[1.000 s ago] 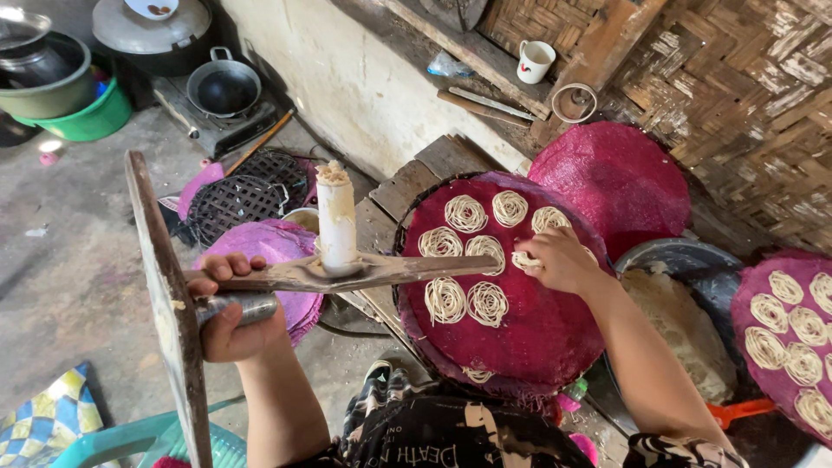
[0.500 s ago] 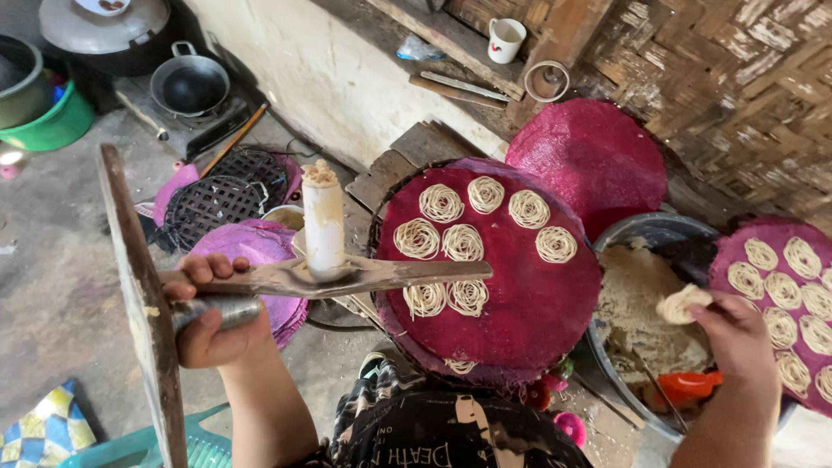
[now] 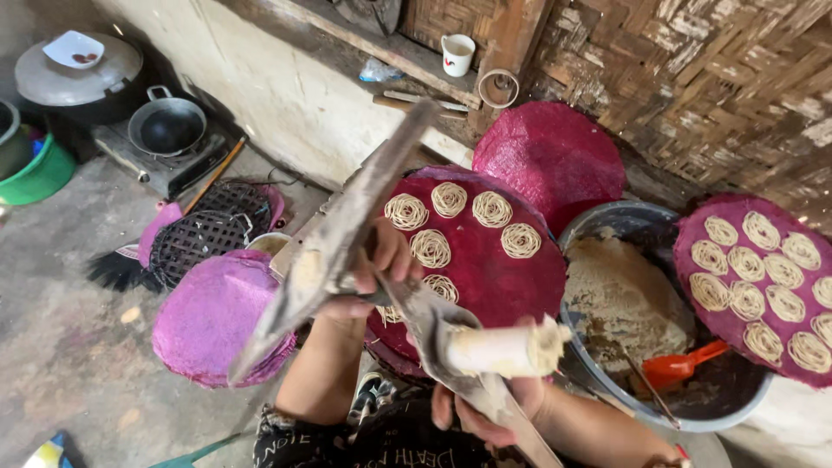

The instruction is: The person uses a large wooden hand press to extrude dough into thin strands, forming spiral nests on round pink mesh trays. They reload dough from a basin into the press, press the lever to extrude each nest, and place small colored cups on the filled tray.

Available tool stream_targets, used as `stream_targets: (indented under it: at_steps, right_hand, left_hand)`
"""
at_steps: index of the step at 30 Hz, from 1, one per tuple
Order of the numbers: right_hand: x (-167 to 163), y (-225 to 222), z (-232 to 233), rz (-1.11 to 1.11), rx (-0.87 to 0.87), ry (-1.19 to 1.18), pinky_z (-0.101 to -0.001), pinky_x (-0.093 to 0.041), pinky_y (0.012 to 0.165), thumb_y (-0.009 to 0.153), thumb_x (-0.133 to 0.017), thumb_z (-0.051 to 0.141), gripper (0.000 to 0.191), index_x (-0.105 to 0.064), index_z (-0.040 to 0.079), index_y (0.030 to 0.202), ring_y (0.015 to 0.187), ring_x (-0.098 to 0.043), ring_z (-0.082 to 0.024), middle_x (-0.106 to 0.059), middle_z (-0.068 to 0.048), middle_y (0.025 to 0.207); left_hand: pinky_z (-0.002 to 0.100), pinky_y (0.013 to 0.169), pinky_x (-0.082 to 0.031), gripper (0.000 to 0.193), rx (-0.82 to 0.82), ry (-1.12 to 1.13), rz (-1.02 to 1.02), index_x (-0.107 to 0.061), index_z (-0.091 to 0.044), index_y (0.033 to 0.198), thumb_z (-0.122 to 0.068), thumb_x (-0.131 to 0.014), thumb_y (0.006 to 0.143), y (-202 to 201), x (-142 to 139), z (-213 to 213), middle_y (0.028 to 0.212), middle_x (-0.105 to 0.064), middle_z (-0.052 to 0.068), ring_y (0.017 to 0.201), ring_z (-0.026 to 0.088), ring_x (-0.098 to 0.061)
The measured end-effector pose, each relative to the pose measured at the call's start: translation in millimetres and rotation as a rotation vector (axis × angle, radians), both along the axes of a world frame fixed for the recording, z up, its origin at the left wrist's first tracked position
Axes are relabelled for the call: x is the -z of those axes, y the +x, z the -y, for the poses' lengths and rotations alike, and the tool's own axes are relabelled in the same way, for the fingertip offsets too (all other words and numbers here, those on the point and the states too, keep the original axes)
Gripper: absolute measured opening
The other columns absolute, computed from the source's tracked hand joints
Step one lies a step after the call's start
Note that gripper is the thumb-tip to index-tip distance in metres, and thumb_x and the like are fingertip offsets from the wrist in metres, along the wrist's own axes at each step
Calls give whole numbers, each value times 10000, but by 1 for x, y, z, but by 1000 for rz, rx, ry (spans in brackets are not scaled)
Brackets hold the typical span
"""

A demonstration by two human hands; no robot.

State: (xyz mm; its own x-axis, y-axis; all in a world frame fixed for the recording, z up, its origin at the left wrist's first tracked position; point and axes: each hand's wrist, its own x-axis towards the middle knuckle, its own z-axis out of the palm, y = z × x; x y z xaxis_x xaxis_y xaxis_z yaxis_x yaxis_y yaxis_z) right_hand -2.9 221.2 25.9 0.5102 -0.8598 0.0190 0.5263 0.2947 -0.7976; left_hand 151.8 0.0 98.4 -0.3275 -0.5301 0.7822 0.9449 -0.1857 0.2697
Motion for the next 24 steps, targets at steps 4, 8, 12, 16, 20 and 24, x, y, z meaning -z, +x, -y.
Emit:
stream_targets:
  at_steps: [4,8,12,16,20,24]
  right_hand:
    - [-20,-47,-19,16,340,56,-414,-583,846,973,-630,436,729,-374,86,1560,1093,-625,-296,-526,-272,1440]
    - [-65,-113,-27,-63,689,-115,-365,-591,757,951,-684,343,804,-281,114,1608,983,-626,-256,-494,-270,1441]
    - [-91,-120,-28,-289,765,-385,-317,-599,667,928,-738,249,919,-188,143,1657,873,-628,-216,-462,-267,1441]
    - [-106,-96,-20,-841,854,-708,-320,-619,625,885,-773,185,1051,-56,201,1654,848,-640,-199,-385,-267,1562]
    - [-122,-77,-10,-1456,943,-896,-425,-587,688,766,-801,269,1140,-71,226,1641,978,-623,-302,-435,-273,1428]
    - [-133,-67,-7,-1664,929,-1046,-545,-577,769,720,-834,311,1150,-106,235,1607,1175,-583,-519,-420,-328,1430]
  left_hand:
    - [428,980,-515,656,-172,-174,155,-658,-108,1322,-188,-855,701,34,-7,0,1102,-669,74,1038,228,-647]
    - [440,1066,-482,611,-604,-743,583,-676,-125,1288,-253,-865,722,52,8,6,1204,-700,80,1128,236,-659]
    - [452,1152,-449,572,-912,-940,817,-693,-142,1255,-317,-876,742,6,32,-1,1307,-730,86,1218,243,-670]
    - [406,1135,-507,255,-1062,-977,965,-720,-195,1073,-272,-824,853,-31,32,-8,1041,-752,40,1014,199,-742]
    - [443,1163,-470,243,-1142,-1065,913,-755,-168,1001,-244,-808,776,-39,16,-14,815,-720,16,779,194,-734]
    - [416,1154,-485,267,-1176,-1082,900,-771,-166,949,-247,-803,696,-49,6,-18,720,-697,-2,692,194,-722]
